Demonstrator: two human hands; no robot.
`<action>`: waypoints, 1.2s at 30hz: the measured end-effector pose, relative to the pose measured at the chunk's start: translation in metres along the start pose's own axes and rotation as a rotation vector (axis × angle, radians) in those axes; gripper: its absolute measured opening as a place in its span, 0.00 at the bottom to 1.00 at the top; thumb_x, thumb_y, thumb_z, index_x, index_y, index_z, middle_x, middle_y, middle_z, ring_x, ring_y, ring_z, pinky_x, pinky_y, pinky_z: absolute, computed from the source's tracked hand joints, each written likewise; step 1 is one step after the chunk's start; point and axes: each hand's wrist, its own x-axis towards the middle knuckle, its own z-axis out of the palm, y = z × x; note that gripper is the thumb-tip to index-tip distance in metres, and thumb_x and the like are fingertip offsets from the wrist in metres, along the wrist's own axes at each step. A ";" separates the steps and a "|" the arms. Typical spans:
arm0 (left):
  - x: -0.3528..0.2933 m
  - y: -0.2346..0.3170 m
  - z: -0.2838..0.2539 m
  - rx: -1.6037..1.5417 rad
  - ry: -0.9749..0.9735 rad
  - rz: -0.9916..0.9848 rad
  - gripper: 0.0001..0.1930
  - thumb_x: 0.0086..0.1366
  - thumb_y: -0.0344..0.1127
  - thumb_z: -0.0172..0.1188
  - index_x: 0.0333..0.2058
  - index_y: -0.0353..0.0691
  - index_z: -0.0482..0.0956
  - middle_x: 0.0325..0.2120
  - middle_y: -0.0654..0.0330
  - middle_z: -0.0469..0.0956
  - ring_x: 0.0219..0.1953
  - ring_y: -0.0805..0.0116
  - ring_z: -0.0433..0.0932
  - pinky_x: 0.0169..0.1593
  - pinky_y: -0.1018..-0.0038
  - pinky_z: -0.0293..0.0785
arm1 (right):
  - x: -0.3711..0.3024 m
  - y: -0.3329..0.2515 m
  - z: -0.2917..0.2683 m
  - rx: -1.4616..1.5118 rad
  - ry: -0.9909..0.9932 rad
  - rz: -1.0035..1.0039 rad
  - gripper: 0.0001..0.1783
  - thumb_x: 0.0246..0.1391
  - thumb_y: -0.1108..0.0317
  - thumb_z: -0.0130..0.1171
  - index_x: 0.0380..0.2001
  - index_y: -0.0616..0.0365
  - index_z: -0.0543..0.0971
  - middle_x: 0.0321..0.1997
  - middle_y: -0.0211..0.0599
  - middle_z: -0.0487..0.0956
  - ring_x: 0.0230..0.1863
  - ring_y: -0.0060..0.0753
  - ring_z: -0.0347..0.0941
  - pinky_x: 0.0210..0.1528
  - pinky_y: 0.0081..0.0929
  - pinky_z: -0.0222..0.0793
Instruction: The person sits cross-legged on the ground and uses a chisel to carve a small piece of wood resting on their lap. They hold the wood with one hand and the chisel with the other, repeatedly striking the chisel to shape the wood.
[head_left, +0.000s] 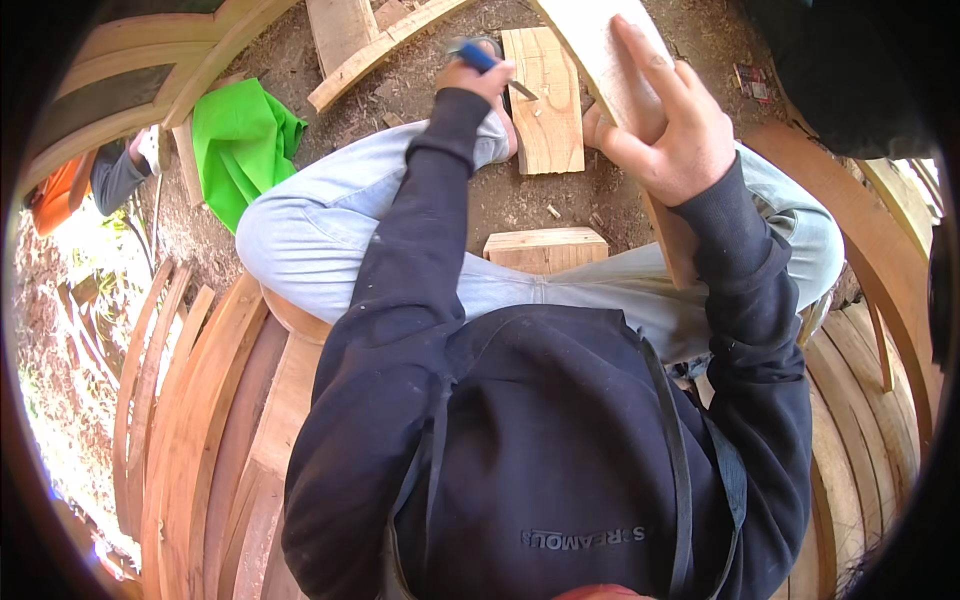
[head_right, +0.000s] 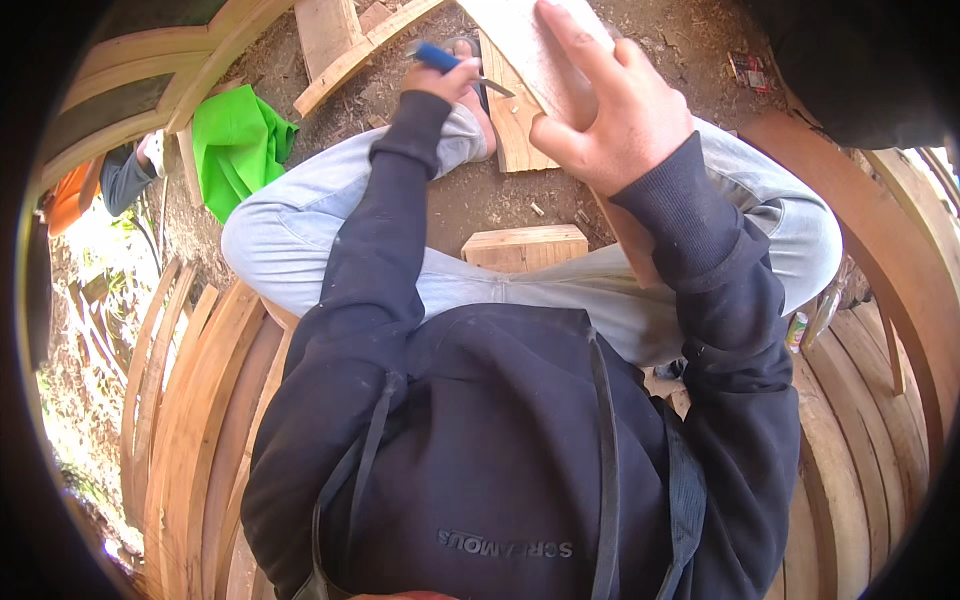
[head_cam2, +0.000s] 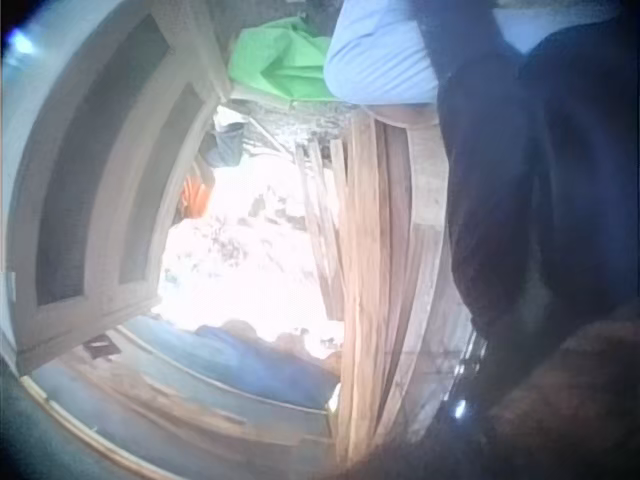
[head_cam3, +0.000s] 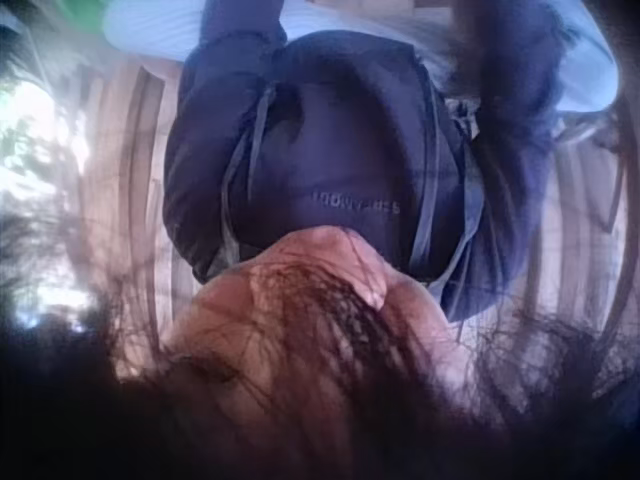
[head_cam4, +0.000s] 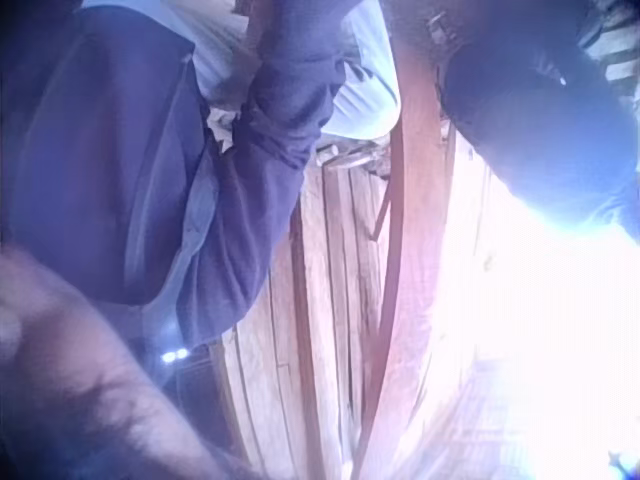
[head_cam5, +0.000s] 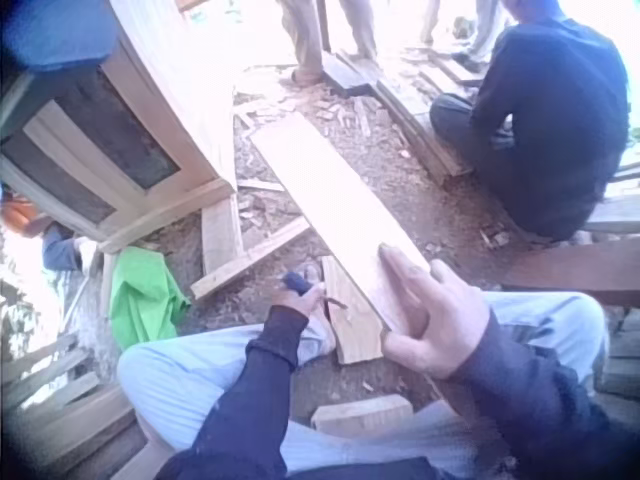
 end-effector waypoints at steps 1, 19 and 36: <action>-0.002 -0.021 -0.008 -0.287 0.043 -0.065 0.16 0.63 0.38 0.67 0.41 0.28 0.81 0.36 0.53 0.84 0.35 0.65 0.85 0.37 0.76 0.83 | -0.003 0.003 -0.001 -0.032 -0.003 -0.033 0.46 0.39 0.61 0.65 0.68 0.44 0.69 0.40 0.49 0.78 0.40 0.47 0.79 0.46 0.36 0.74; -0.020 0.002 -0.002 0.209 0.019 0.294 0.21 0.58 0.54 0.70 0.39 0.42 0.87 0.33 0.56 0.86 0.39 0.62 0.85 0.46 0.68 0.78 | -0.003 0.015 0.001 0.051 -0.090 -0.038 0.46 0.38 0.58 0.63 0.68 0.42 0.69 0.42 0.50 0.78 0.42 0.50 0.78 0.49 0.37 0.74; -0.018 0.001 0.008 0.349 0.057 0.419 0.22 0.58 0.52 0.70 0.38 0.39 0.78 0.36 0.57 0.86 0.40 0.60 0.85 0.45 0.66 0.78 | -0.003 0.021 0.002 -0.008 -0.121 -0.048 0.47 0.39 0.55 0.62 0.69 0.41 0.68 0.41 0.52 0.79 0.42 0.53 0.79 0.48 0.41 0.75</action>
